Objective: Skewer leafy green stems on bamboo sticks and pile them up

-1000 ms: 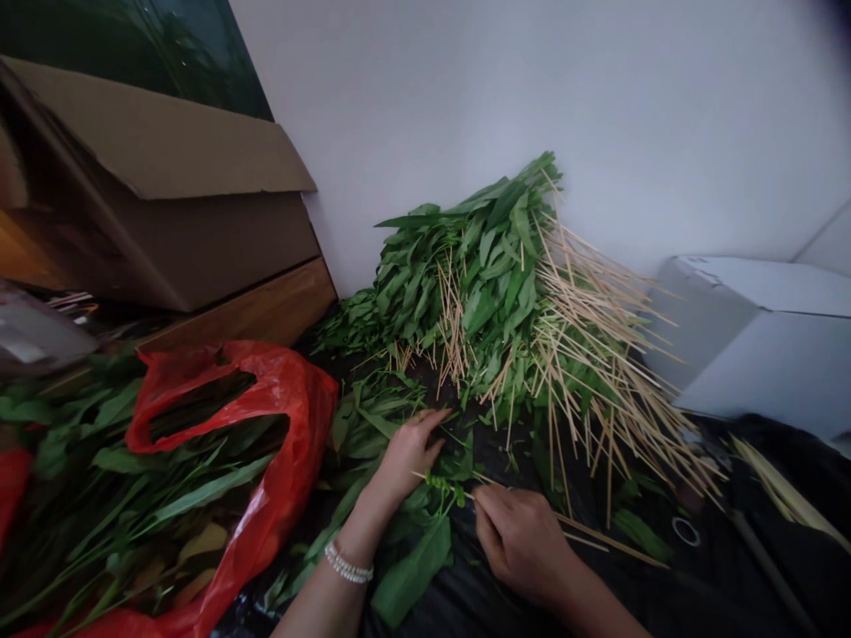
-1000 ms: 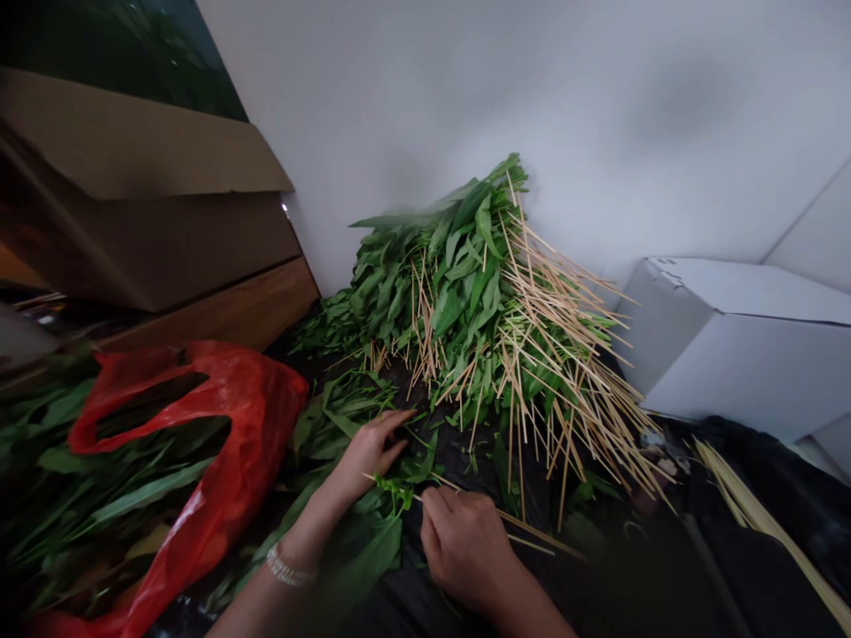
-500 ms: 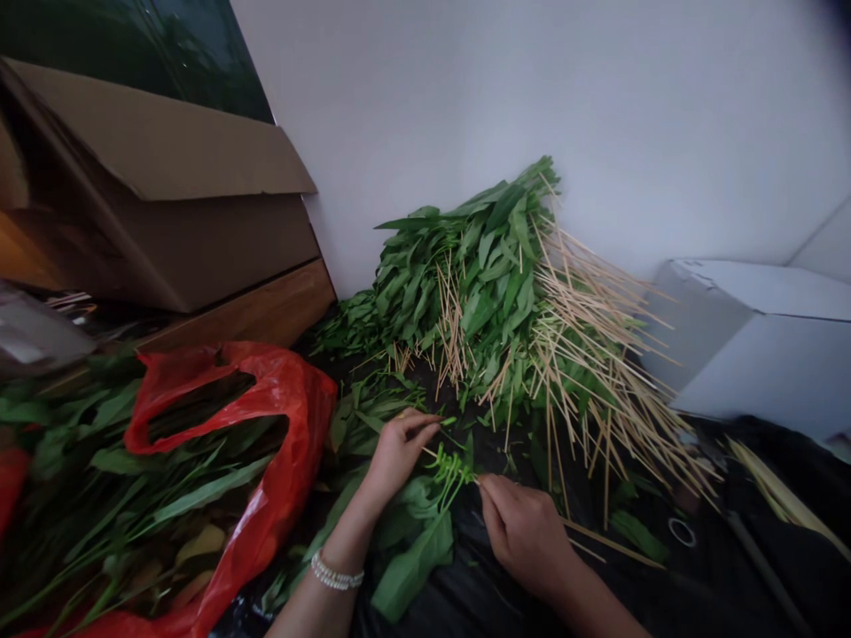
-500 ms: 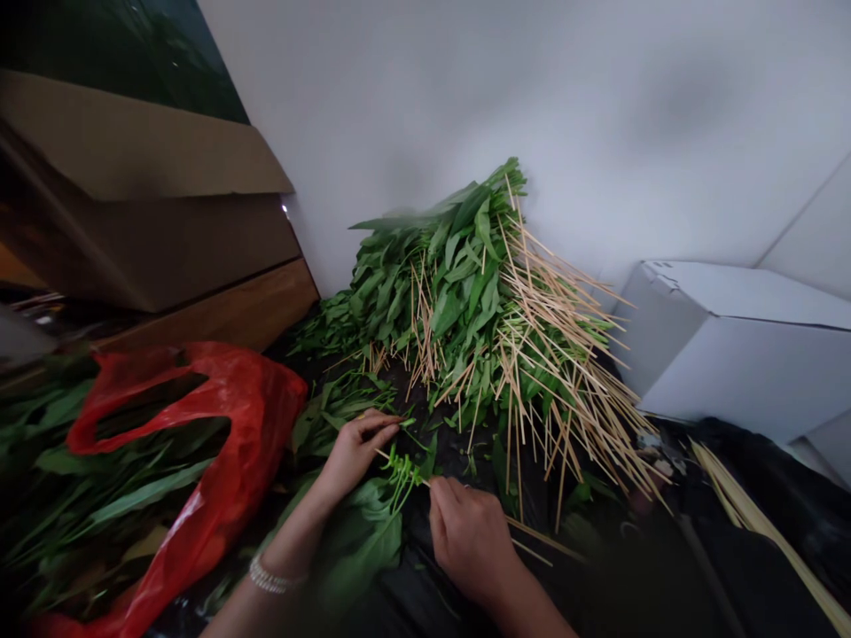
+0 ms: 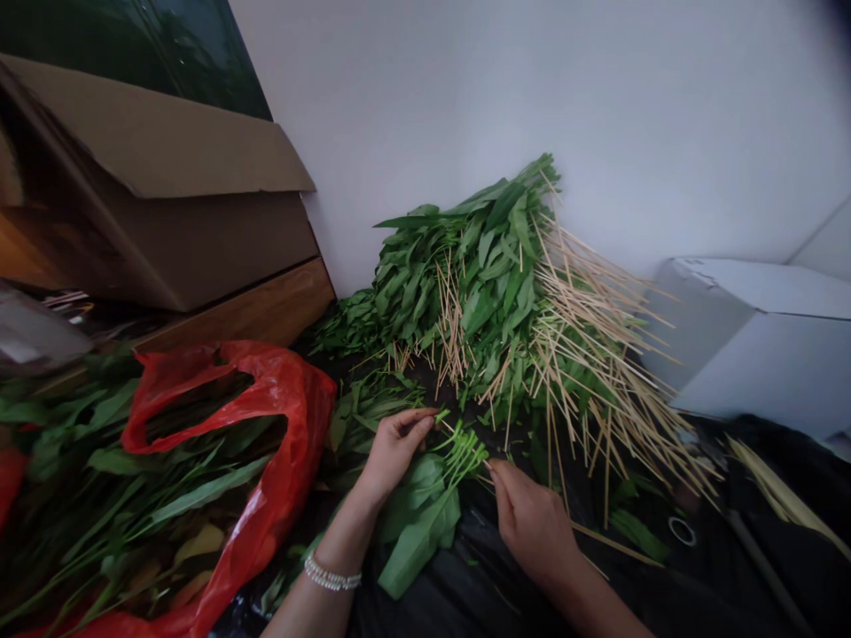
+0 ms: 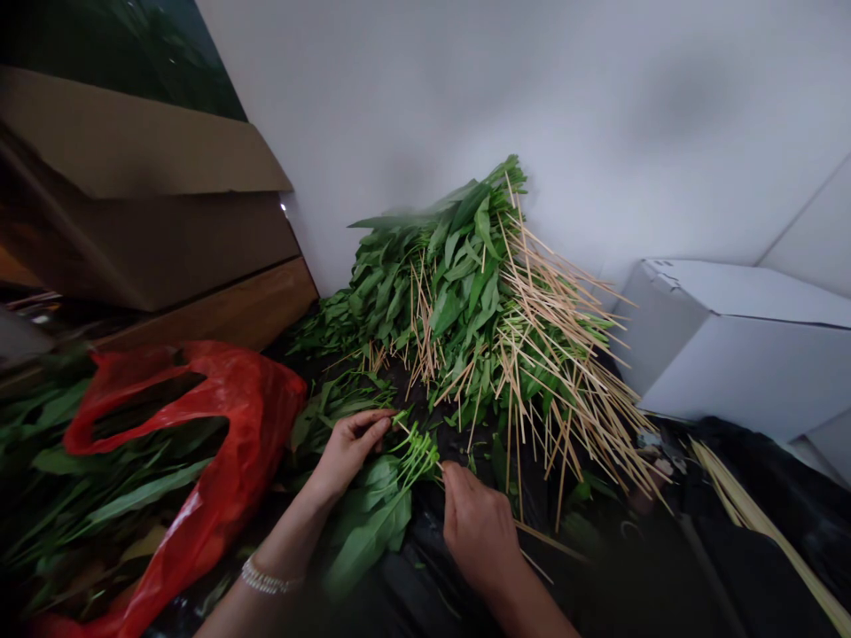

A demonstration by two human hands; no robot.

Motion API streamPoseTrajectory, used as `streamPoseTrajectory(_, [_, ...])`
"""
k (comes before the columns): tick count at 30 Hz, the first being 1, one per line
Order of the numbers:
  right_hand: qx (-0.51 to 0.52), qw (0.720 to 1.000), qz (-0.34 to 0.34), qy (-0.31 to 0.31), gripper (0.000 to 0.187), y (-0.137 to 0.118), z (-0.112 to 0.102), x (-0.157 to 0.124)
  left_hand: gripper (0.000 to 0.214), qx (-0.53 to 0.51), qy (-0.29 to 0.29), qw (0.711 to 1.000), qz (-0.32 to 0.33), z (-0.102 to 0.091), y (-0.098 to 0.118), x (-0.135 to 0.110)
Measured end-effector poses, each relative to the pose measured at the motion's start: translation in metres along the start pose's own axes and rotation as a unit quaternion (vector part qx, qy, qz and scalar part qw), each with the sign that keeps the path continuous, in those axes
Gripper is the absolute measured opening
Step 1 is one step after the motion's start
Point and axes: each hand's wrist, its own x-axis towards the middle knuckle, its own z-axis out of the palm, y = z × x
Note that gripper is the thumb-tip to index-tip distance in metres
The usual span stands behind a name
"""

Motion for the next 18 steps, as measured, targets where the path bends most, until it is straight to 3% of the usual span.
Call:
streamPoseTrajectory(11, [0.012, 1.000, 0.011, -0.015, 0.026, -0.0002, -0.0004, 0.0004, 0.027, 0.008, -0.012, 1.000, -0.002, 0.0002, 0.0003, -0.0018])
streamPoseTrajectory(18, [0.012, 1.000, 0.003, -0.006, 0.027, 0.0002, 0.0002, 0.0001, 0.027, 0.003, 0.043, 0.999, -0.010, 0.0022, 0.0037, -0.0010])
